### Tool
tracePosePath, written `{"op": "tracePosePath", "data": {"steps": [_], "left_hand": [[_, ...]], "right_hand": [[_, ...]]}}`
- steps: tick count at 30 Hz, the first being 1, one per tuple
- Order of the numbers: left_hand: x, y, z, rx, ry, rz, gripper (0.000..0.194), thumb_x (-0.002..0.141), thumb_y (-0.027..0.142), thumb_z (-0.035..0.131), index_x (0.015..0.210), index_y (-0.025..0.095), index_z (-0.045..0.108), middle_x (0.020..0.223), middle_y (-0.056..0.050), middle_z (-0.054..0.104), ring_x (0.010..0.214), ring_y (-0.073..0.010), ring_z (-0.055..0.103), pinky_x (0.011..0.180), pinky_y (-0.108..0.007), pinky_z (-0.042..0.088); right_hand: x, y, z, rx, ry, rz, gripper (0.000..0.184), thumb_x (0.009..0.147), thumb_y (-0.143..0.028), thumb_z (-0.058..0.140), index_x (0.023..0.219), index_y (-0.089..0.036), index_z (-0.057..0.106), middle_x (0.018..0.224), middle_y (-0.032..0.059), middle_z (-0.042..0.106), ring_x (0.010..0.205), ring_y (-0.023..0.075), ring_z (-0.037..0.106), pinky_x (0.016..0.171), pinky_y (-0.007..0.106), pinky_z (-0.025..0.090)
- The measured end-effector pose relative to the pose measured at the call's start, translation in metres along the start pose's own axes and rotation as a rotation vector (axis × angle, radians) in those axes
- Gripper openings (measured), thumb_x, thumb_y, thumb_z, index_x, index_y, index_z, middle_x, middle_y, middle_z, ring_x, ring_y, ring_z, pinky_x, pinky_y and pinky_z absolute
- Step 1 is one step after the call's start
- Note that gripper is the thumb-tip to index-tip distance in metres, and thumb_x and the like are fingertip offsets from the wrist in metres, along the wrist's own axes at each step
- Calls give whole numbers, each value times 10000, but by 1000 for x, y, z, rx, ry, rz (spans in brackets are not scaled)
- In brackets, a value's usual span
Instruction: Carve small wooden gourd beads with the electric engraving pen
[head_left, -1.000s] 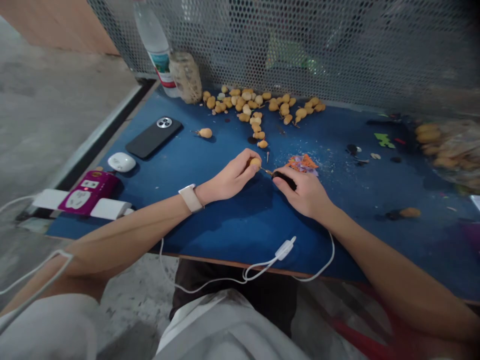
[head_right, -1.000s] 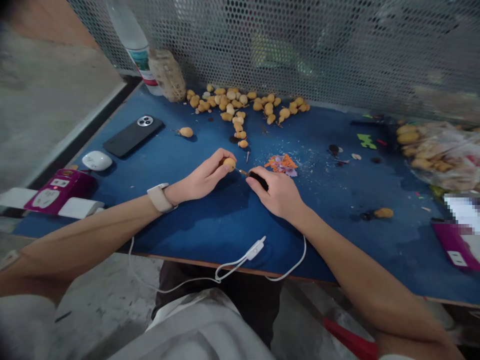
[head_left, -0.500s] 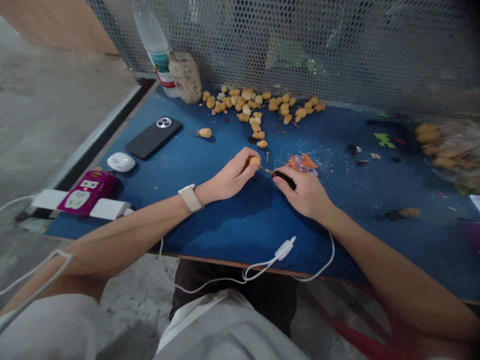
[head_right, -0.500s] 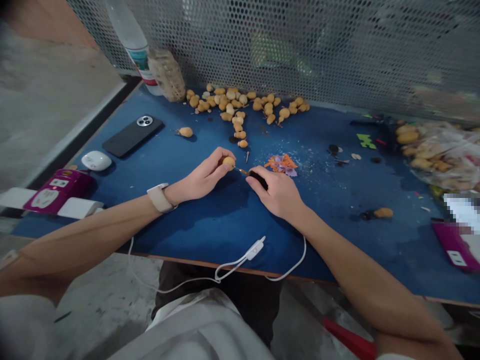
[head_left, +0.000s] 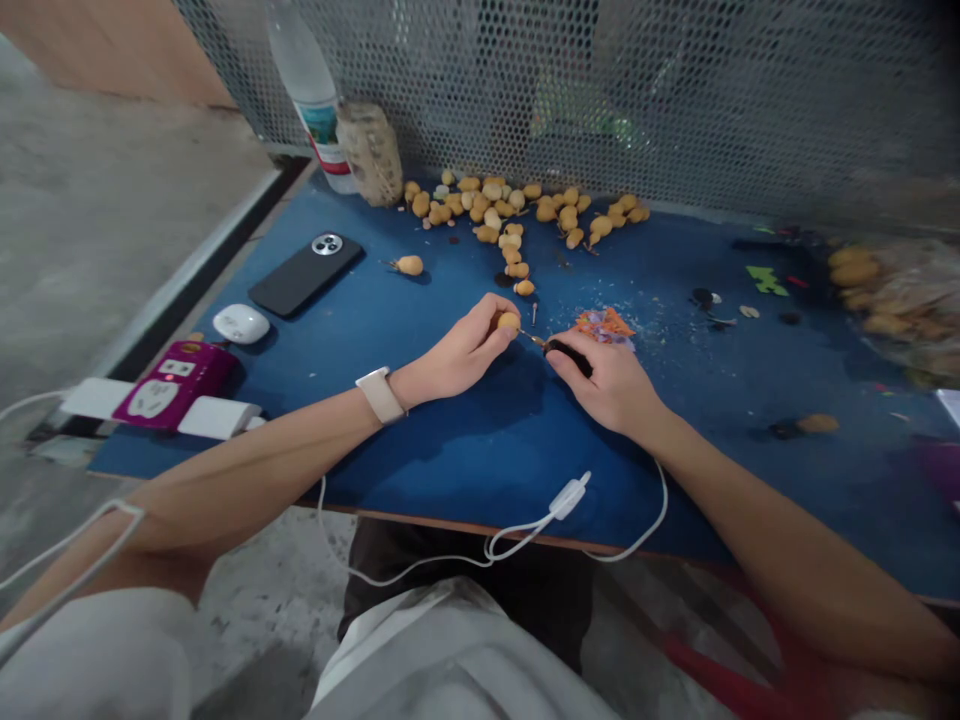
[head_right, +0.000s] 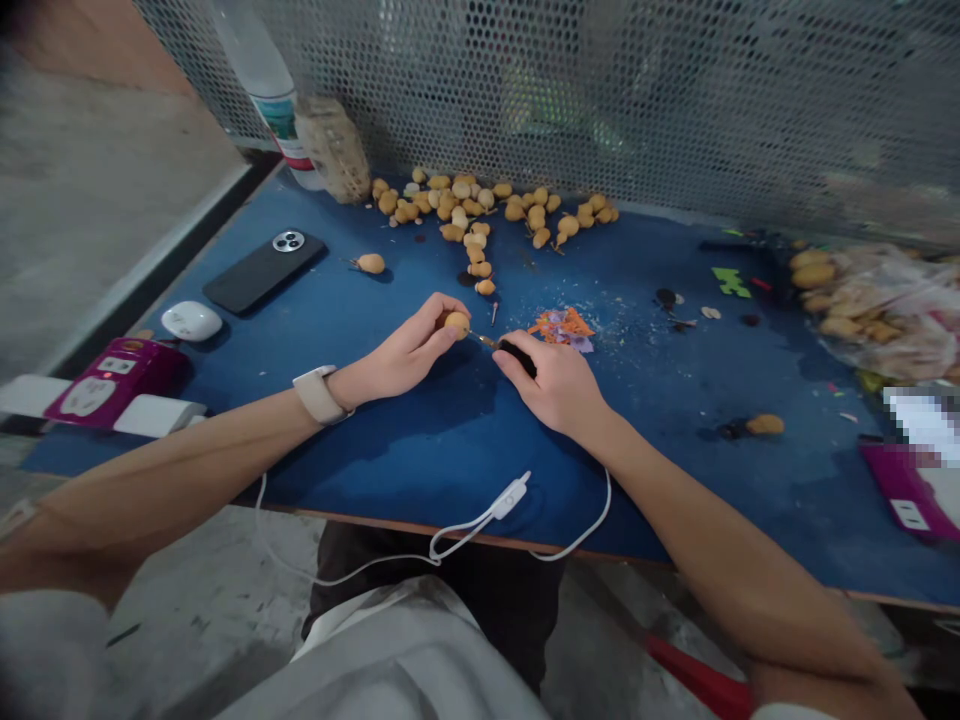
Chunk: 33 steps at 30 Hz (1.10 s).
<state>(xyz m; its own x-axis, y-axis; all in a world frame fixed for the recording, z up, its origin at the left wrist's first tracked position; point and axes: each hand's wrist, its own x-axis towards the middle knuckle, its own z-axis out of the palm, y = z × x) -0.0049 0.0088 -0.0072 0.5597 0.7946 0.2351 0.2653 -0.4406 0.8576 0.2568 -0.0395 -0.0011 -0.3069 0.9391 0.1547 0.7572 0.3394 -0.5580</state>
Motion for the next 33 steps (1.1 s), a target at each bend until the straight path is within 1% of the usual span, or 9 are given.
{"op": "tracePosePath", "data": {"steps": [3, 6, 14, 18, 20, 23, 27, 31, 33], "left_hand": [[0, 0, -1, 5, -6, 3, 166, 1234, 373, 446, 1242, 231, 530, 1060, -43, 623, 902, -181, 553, 884, -331, 519], [-1, 0, -1, 4, -17, 4, 183, 1240, 392, 446, 1239, 230, 532, 1042, -39, 616, 881, -180, 534, 863, -329, 513], [-1, 1, -2, -9, -21, 7, 185, 1235, 387, 442, 1249, 223, 526, 1042, -31, 601, 895, -180, 543, 895, -335, 502], [-1, 3, -2, -14, -27, 1, 173, 1232, 381, 437, 1241, 229, 520, 1032, -31, 598, 881, -184, 528, 875, -339, 495], [-1, 3, -2, -16, -24, -3, 176, 1227, 376, 437, 1240, 222, 519, 1028, -29, 589, 875, -184, 522, 871, -341, 488], [-1, 3, -2, -15, -22, 4, 197, 1226, 389, 429, 1241, 216, 523, 1043, -29, 590, 878, -179, 519, 883, -336, 487], [-1, 2, -1, 0, -31, 17, 224, 1225, 408, 425, 1236, 206, 522, 1033, -28, 588, 875, -176, 528, 860, -325, 489], [-1, -2, -2, 82, -37, 72, 243, 1235, 408, 418, 1282, 201, 537, 1003, -24, 601, 819, -172, 531, 806, -317, 496], [-1, -2, -4, 202, -24, 130, 223, 1226, 375, 465, 1330, 199, 555, 1100, -69, 653, 883, -189, 588, 845, -329, 528]], "right_hand": [[0, 1, 1, 0, 2, -26, 425, 1163, -568, 557, 1210, -246, 831, 999, 91, 889, 807, 283, 804, 747, 380, 555], [0, 2, 1, 12, 25, -15, 438, 1167, -576, 549, 1219, -246, 832, 991, 91, 888, 821, 289, 807, 734, 382, 553], [0, 2, 1, 4, 2, 16, 451, 1166, -570, 551, 1259, -232, 834, 1093, 122, 899, 876, 305, 825, 728, 390, 553], [0, 3, 2, 4, 10, -1, 435, 1163, -572, 560, 1245, -245, 835, 1109, 117, 901, 922, 315, 835, 761, 392, 563], [0, 4, 2, 2, 19, 1, 436, 1166, -574, 556, 1245, -248, 834, 1077, 109, 896, 894, 307, 830, 769, 391, 561], [0, 4, 1, 2, 2, -4, 439, 1171, -578, 558, 1247, -248, 837, 1008, 95, 884, 809, 278, 803, 733, 372, 546], [0, 3, 2, -2, 0, 0, 434, 1175, -571, 560, 1252, -245, 837, 998, 89, 884, 783, 266, 794, 709, 360, 535], [0, 4, 3, -6, 16, -3, 431, 1171, -560, 561, 1246, -243, 842, 1034, 98, 893, 808, 276, 811, 718, 364, 548], [-1, 4, 3, -12, 29, 0, 415, 1160, -543, 576, 1239, -239, 847, 1058, 106, 901, 845, 292, 831, 738, 374, 565]]}}
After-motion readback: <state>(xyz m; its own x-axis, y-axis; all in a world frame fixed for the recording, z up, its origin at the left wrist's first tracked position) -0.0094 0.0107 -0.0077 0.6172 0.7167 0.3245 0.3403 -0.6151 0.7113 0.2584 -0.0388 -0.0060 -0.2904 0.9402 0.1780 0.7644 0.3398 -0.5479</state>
